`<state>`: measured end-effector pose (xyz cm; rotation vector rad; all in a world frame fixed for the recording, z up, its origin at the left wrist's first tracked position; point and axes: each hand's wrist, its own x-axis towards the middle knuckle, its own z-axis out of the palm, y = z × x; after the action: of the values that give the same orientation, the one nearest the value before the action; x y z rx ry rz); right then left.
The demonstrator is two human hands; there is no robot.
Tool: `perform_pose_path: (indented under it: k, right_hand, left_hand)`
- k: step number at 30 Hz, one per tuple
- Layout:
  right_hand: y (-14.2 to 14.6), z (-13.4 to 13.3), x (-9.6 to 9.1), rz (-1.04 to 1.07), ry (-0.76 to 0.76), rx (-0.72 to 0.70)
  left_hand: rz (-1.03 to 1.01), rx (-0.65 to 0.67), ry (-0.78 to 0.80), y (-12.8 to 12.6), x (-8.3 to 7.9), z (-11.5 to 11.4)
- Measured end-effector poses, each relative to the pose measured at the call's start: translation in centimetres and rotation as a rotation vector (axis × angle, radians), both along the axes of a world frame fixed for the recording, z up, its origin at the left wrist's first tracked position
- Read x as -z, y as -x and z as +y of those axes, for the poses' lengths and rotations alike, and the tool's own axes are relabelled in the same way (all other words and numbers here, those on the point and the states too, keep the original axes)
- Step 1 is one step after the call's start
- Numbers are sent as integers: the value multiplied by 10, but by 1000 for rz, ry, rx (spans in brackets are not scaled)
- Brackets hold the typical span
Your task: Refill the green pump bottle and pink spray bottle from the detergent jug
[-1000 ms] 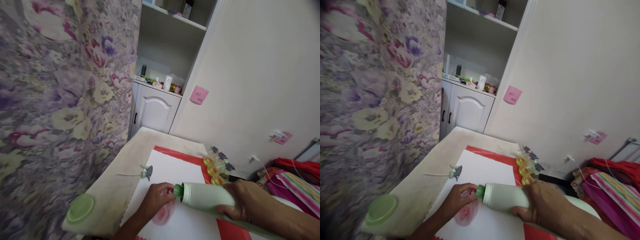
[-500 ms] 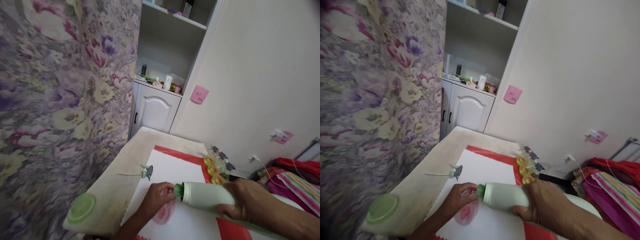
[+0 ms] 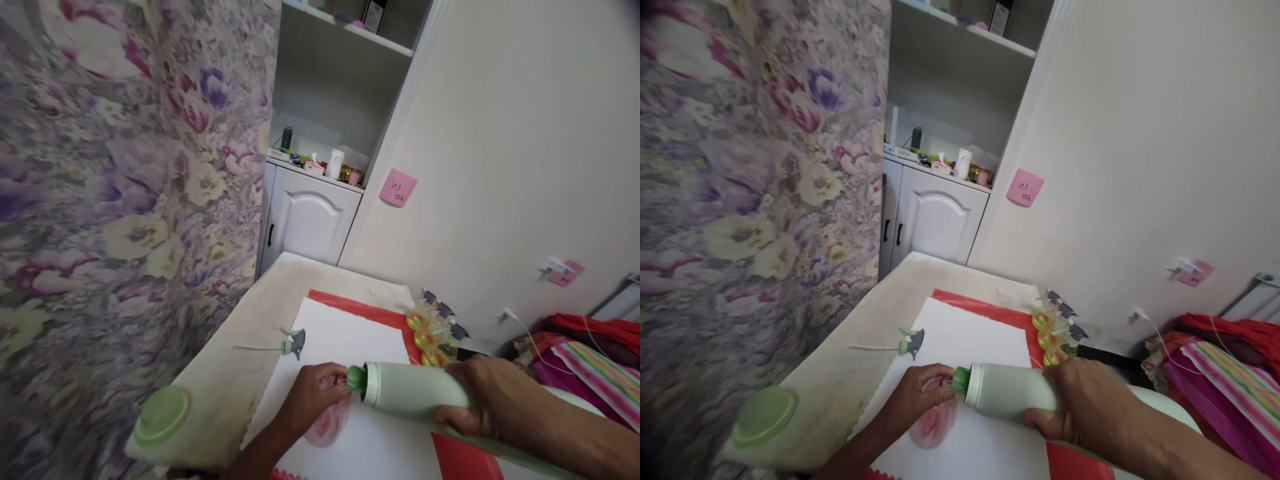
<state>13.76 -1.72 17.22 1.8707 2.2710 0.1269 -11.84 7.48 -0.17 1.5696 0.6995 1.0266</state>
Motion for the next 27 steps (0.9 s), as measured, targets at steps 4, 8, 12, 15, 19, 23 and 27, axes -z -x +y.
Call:
perform_pose_path:
  k: [4,8,12,15,19,23,27]
  right_hand:
    - [1,0,0,1,-9,-9]
    - [-1,-1,-1,5,-19,-27]
    - [-3,0,-2,0,-23,-44]
    - [-4,0,-2,5,-21,-29]
    - [-3,0,-2,-6,-11,-16]
    - [-1,1,-5,4,9,-7]
    - [1,1,-6,-3,-1,-10]
  left_hand:
    - [8,-6,10,-1,-2,-1]
    - [30,-13,8,-2,-3,-2]
    - [18,-2,14,-3,-2,-3]
    - [3,6,27,-4,-2,-3]
    - [1,11,38,-5,-3,-2]
    - [-8,11,31,-4,-2,-1]
    - [-7,15,24,-4,-2,-2]
